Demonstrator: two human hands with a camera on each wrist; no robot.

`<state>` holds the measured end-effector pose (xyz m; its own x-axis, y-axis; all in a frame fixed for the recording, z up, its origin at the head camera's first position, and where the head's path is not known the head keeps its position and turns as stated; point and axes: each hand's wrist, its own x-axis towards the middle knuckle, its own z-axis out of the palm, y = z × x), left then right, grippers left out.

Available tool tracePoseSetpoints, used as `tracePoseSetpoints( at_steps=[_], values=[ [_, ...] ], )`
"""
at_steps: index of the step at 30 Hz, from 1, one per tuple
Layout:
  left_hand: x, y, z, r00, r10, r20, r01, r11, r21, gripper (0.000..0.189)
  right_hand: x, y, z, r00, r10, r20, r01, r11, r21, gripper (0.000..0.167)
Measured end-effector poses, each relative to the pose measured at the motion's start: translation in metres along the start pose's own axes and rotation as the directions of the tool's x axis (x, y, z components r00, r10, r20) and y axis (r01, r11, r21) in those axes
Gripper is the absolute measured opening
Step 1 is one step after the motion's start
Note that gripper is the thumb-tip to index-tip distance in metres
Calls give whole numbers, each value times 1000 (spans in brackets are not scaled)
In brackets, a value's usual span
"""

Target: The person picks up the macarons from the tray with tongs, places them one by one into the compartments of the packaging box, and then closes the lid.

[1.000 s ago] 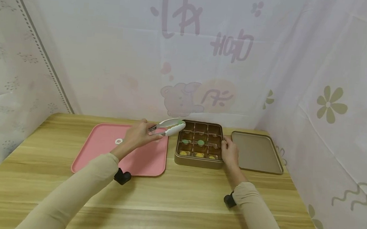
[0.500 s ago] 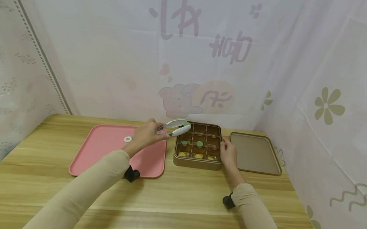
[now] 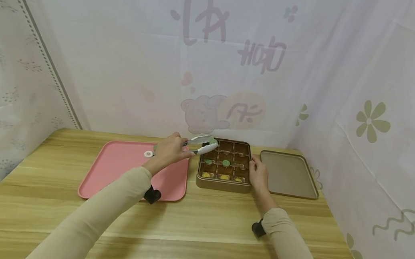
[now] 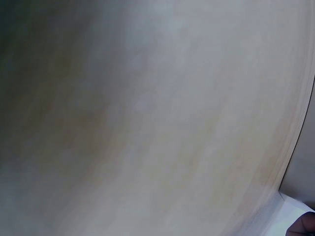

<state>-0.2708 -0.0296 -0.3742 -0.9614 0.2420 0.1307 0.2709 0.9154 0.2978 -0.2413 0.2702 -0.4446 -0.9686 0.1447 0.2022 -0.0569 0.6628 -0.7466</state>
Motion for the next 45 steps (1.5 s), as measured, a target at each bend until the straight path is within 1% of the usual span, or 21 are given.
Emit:
tracePoseSetpoints(
  at_steps=[9, 15, 20, 24, 26, 29, 33, 36, 39, 42, 45],
  values=[
    [0, 5, -2, 1000, -4, 7, 4, 1000, 23, 44, 0, -2, -1, 1000, 13, 6, -13, 1000, -5, 39],
    [-1, 4, -1, 1000, -1, 0, 1, 1000, 19, 40, 0, -1, 0, 1000, 12, -3, -12, 1000, -19, 39],
    [-3, 1, 1, 1000, -3, -2, 3, 1000, 12, 46, 1, 1, 1, 1000, 4, -9, -5, 1000, -16, 39],
    [-5, -3, 4, 1000, -5, -3, 5, 1000, -21, 51, 1, 1, 1, 1000, 6, -6, -6, 1000, -16, 39],
    [-7, -6, 4, 1000, -8, -6, 8, 999, -48, 52, 2, 1, 0, 1000, 6, -3, -7, 1000, -16, 39],
    [-10, -10, 4, 1000, -22, -20, 20, 996, -89, 47, 2, 2, 0, 1000, 7, 0, -7, 1000, -21, 39],
    [-16, -17, 0, 999, -23, -43, 18, 992, -123, 43, 2, 2, -1, 1000, 3, -4, -3, 1000, -28, 39],
    [-22, -24, -3, 999, -23, -39, 17, 988, -153, 45, 2, 3, -1, 1000, -2, -10, 1, 1000, -30, 38],
    [-30, -31, -5, 999, -41, -18, 36, 982, -185, 50, 2, 3, 0, 1000, -3, -14, 3, 1000, -29, 38],
    [-38, -40, -6, 998, -60, -7, 58, 979, -198, 57, 2, 3, 0, 1000, -4, -17, 4, 1000, -24, 38],
    [-46, -50, -8, 998, -63, -17, 59, 979, -198, 63, 1, 3, 1, 1000, -7, -15, 6, 1000, -20, 38]
  ],
)
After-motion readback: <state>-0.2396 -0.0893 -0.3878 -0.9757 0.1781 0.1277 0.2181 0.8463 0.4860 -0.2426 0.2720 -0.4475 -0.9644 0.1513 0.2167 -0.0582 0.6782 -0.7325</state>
